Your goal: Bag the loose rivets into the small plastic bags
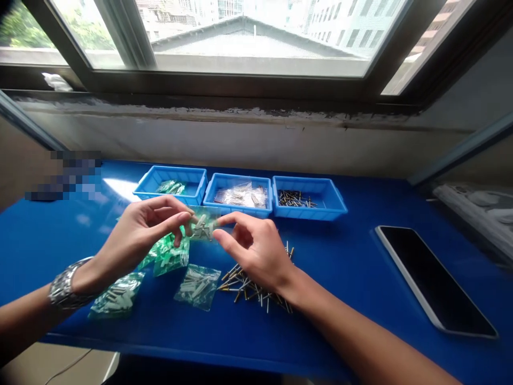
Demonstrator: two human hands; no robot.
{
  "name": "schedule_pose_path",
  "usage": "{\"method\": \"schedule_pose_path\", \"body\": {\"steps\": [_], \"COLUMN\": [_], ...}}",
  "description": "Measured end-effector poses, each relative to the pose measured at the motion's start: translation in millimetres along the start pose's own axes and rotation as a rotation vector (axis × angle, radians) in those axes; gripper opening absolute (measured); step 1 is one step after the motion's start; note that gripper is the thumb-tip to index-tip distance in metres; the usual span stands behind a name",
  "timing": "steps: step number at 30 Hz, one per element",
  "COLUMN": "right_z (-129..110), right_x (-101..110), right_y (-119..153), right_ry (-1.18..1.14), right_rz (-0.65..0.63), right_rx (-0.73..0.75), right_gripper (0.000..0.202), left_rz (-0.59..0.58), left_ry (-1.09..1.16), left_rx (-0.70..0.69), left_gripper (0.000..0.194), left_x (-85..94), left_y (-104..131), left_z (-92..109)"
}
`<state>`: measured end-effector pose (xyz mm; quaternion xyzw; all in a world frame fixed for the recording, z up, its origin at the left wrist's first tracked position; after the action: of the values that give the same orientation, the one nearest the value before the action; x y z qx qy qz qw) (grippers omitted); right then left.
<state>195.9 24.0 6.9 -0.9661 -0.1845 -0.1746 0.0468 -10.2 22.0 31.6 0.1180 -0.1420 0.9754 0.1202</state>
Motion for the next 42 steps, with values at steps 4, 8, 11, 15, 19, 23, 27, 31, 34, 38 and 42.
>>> {"method": "schedule_pose_path", "body": {"steps": [4, 8, 11, 15, 19, 23, 27, 31, 34, 38, 42], "right_z": [0.9, 3.0, 3.9, 3.2, 2.7, 4.9, 9.3, 10.2, 5.6, -3.8, -10.3], "right_x": [8.4, 11.8, 9.6, 7.8, 6.9, 5.4, 4.6, 4.0, 3.6, 7.3, 12.1], "right_y": [-2.1, -3.8, -5.2, -6.0, -6.0, -5.7, -4.8, -2.5, 1.4, 9.5, 15.8], "right_ry": [-0.079, -0.131, -0.126, -0.098, -0.081, -0.084, -0.095, -0.142, -0.18, -0.074, 0.046], "right_rz": [0.112, 0.152, 0.136, 0.141, 0.126, 0.104, 0.096, 0.104, 0.128, 0.219, 0.279], "right_rx": [0.012, -0.001, -0.017, -0.016, -0.02, -0.032, -0.052, -0.053, 0.013, 0.196, 0.395], "right_gripper": [0.021, 0.021, 0.022, 0.022, 0.023, 0.022, 0.017, 0.019, 0.018, 0.024, 0.043], "left_rz": [-0.041, -0.102, -0.098, -0.108, -0.081, -0.09, -0.092, -0.092, -0.082, -0.002, 0.058], "left_ry": [0.062, 0.072, 0.067, 0.085, 0.077, 0.098, 0.112, 0.132, 0.137, -0.015, -0.165], "left_rx": [-0.009, 0.019, 0.033, 0.049, 0.041, 0.05, 0.076, 0.06, -0.016, -0.254, -0.444], "left_gripper": [0.017, 0.016, 0.015, 0.016, 0.019, 0.019, 0.017, 0.018, 0.015, 0.008, 0.02], "left_x": [-13.5, -19.8, -19.8, -19.9, -16.3, -14.8, -16.9, -20.4, -20.9, -16.3, -13.0], "left_y": [-12.4, -13.0, -10.3, -6.6, -5.1, -3.6, -1.4, 0.3, 2.6, 7.0, 9.3], "left_z": [-4.2, -12.3, -17.7, -20.9, -20.4, -20.5, -20.4, -18.2, -16.4, -11.3, -7.4]}}
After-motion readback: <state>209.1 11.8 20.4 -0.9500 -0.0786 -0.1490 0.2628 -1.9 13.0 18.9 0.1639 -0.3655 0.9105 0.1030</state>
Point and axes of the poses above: each hand's wrist, its own y-axis away from the middle knuckle, its own x-axis out of the back of the hand, z = x × y, the point moved 4 cm from there along -y, towards the middle knuckle, and after that the axes turned 8 degrees about -x, right-handed, at the moved point
